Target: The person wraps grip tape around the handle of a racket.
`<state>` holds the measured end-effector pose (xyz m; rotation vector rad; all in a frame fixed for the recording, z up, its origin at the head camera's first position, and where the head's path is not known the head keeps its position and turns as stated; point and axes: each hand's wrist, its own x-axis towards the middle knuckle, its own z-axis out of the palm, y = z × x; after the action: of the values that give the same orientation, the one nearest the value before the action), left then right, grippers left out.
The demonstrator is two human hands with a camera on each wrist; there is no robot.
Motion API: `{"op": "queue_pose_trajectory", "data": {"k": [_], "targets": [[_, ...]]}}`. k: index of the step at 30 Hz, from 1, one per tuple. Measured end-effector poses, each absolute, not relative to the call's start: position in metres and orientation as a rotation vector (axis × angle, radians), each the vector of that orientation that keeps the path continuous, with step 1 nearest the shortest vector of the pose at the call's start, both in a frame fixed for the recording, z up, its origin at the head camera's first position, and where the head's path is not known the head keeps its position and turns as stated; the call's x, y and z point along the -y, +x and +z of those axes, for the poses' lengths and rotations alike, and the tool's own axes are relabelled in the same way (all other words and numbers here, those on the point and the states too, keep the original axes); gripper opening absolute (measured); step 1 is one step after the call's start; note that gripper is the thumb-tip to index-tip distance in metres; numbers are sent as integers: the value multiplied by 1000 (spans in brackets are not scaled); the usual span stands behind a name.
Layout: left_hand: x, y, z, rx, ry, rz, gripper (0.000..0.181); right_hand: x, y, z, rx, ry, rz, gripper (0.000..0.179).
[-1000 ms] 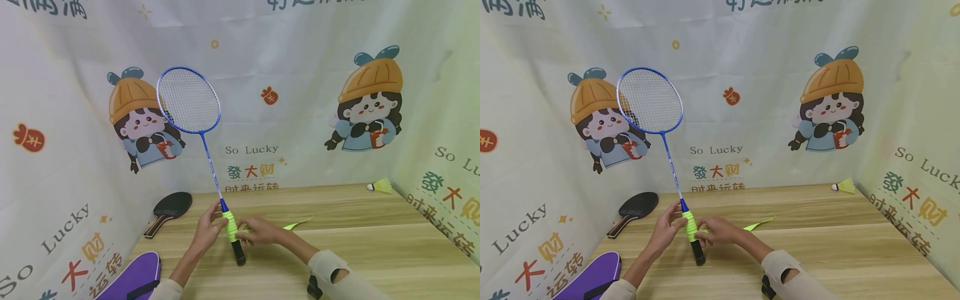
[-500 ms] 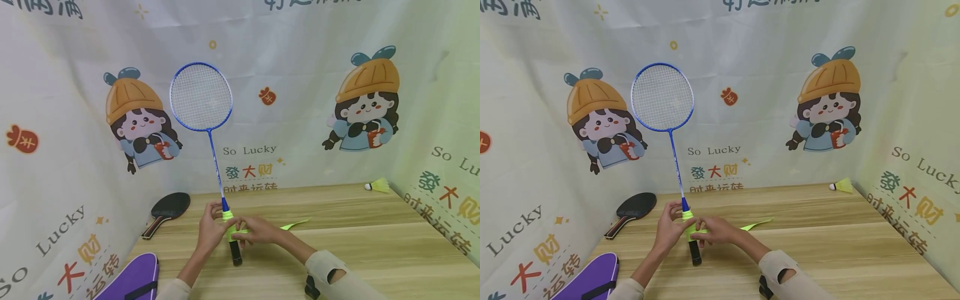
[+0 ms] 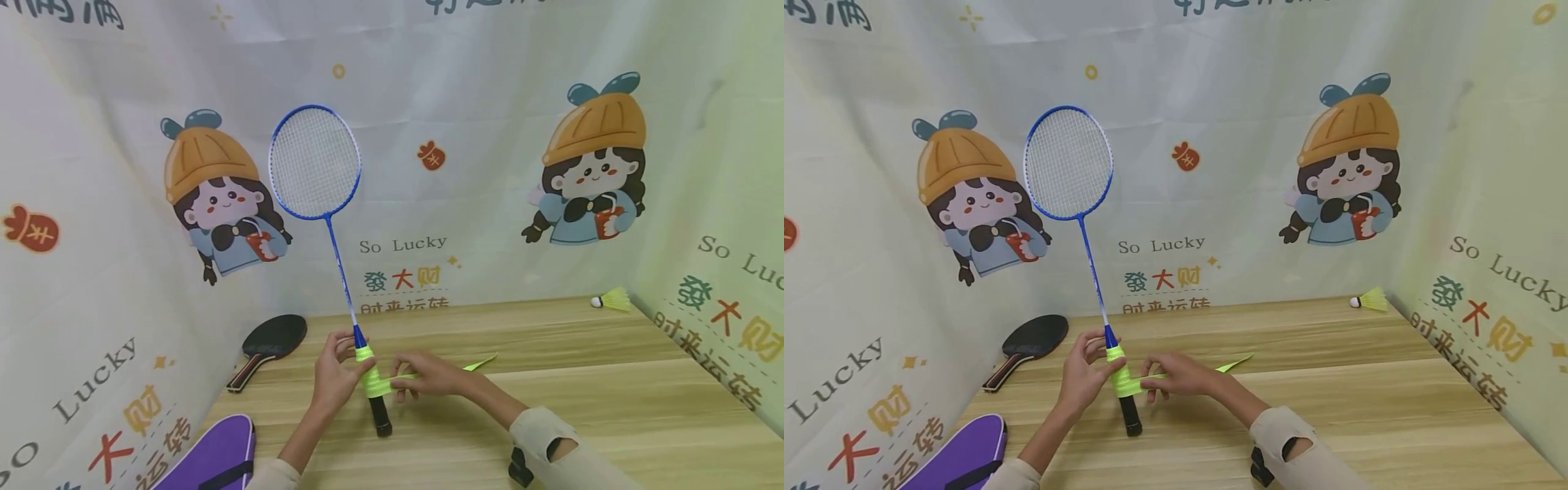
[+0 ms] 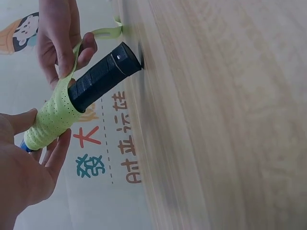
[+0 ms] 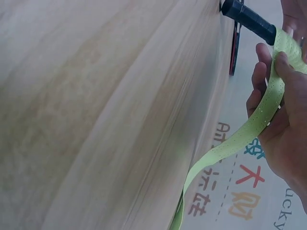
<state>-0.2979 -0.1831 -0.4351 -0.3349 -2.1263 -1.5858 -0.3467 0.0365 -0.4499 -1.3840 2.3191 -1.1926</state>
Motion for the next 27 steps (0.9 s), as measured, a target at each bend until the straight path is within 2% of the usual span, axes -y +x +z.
{"op": "queue_pose_trajectory", "data": {"k": [15, 27], "targets": [[191, -296, -436, 2136, -359, -1837, 61, -29, -354, -451, -2371, -1424, -1059, 24], [197, -296, -433, 2114, -391, -1979, 55, -23, -355, -443, -2298, -1433, -1054, 24]]}}
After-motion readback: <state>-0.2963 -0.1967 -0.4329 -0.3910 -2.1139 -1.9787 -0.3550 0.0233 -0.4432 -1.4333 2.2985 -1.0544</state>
